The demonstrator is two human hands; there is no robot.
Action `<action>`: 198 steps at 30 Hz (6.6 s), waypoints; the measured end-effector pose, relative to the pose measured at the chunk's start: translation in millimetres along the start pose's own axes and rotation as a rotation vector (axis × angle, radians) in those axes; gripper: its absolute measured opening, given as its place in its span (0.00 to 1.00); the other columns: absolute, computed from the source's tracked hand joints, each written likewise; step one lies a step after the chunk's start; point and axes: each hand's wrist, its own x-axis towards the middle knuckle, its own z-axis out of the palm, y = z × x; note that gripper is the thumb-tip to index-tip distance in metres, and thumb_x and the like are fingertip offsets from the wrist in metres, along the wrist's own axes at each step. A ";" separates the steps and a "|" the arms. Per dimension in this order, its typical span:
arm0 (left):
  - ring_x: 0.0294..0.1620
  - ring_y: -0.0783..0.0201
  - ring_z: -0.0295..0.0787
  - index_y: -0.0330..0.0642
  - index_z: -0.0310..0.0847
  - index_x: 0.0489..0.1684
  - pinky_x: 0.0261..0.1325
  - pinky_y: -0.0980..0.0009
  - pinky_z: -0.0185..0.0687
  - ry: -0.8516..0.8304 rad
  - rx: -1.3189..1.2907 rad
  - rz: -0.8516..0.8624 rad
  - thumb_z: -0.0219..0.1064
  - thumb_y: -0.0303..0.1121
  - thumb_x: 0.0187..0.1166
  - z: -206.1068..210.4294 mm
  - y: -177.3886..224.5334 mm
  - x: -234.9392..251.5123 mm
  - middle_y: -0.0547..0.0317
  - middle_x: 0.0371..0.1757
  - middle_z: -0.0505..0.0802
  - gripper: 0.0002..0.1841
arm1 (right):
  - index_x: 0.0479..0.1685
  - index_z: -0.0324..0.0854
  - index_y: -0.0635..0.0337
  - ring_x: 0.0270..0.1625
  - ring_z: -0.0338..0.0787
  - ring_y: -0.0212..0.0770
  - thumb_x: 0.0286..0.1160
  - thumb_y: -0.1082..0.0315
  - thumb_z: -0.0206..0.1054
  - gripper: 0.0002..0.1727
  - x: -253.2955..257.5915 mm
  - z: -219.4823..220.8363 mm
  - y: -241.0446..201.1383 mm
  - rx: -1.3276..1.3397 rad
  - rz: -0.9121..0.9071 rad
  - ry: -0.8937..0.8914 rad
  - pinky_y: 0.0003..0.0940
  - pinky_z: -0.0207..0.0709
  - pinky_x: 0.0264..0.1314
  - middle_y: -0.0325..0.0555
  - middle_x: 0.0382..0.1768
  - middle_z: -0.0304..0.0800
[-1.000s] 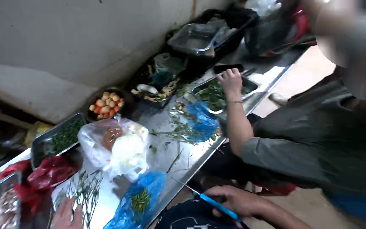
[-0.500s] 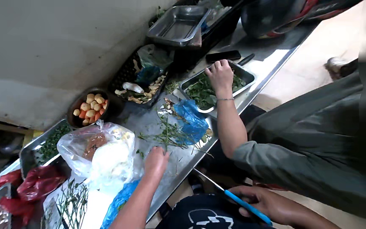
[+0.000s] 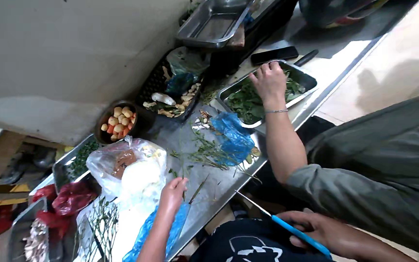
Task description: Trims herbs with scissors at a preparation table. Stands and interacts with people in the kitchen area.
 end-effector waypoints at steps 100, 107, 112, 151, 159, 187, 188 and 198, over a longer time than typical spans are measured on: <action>0.35 0.64 0.91 0.32 0.71 0.59 0.42 0.69 0.88 0.143 -0.712 0.002 0.45 0.29 0.92 -77.6 -115.0 -112.4 0.54 0.39 0.92 0.12 | 0.76 0.74 0.53 0.24 0.85 0.26 0.70 0.56 0.74 0.33 54.2 91.5 -98.0 -0.091 -0.201 -0.287 0.24 0.81 0.23 0.32 0.34 0.89; 0.38 0.64 0.92 0.30 0.76 0.59 0.44 0.69 0.89 0.287 -0.563 0.020 0.49 0.31 0.91 -95.2 -158.0 -125.3 0.54 0.41 0.93 0.14 | 0.72 0.78 0.56 0.28 0.86 0.28 0.73 0.61 0.73 0.27 65.7 121.9 -105.1 -0.250 -0.145 -0.343 0.26 0.82 0.31 0.37 0.39 0.90; 0.37 0.62 0.93 0.31 0.76 0.60 0.44 0.66 0.90 0.294 -0.613 -0.011 0.47 0.31 0.92 -100.8 -172.5 -126.1 0.53 0.41 0.92 0.14 | 0.75 0.78 0.56 0.31 0.88 0.31 0.75 0.63 0.73 0.27 78.5 149.9 -110.2 -0.333 -0.106 -0.384 0.30 0.84 0.35 0.43 0.43 0.92; 0.45 0.59 0.95 0.37 0.78 0.62 0.48 0.62 0.92 0.326 -0.644 0.067 0.51 0.32 0.93 -77.8 -162.9 -104.4 0.51 0.48 0.94 0.13 | 0.68 0.79 0.54 0.20 0.85 0.29 0.70 0.52 0.74 0.28 105.1 182.4 -103.0 -0.135 0.003 -0.431 0.24 0.82 0.22 0.33 0.28 0.87; 0.44 0.59 0.94 0.38 0.78 0.61 0.48 0.63 0.91 0.309 -0.639 0.057 0.51 0.32 0.93 -74.4 -161.3 -103.3 0.53 0.46 0.95 0.13 | 0.67 0.79 0.53 0.19 0.84 0.27 0.71 0.53 0.73 0.26 107.3 184.2 -104.6 -0.126 -0.003 -0.413 0.23 0.81 0.22 0.31 0.27 0.85; 0.45 0.61 0.95 0.39 0.79 0.61 0.47 0.65 0.91 0.354 -0.573 0.024 0.52 0.32 0.93 -78.4 -170.3 -95.6 0.54 0.47 0.95 0.12 | 0.68 0.78 0.54 0.18 0.82 0.29 0.76 0.54 0.71 0.25 121.9 189.2 -105.2 -0.124 0.007 -0.433 0.24 0.81 0.22 0.32 0.24 0.83; 0.45 0.61 0.95 0.39 0.79 0.60 0.47 0.65 0.91 0.354 -0.574 0.023 0.52 0.32 0.93 -77.9 -170.3 -95.4 0.54 0.47 0.95 0.12 | 0.67 0.78 0.54 0.18 0.82 0.29 0.76 0.54 0.71 0.24 122.0 189.3 -105.5 -0.116 0.008 -0.429 0.24 0.81 0.22 0.32 0.23 0.83; 0.43 0.60 0.95 0.37 0.78 0.60 0.47 0.63 0.92 0.336 -0.563 0.044 0.52 0.31 0.92 -74.8 -170.6 -93.1 0.53 0.47 0.95 0.12 | 0.66 0.78 0.54 0.18 0.83 0.27 0.77 0.58 0.72 0.21 127.7 188.5 -103.3 -0.091 -0.005 -0.458 0.23 0.81 0.21 0.32 0.25 0.84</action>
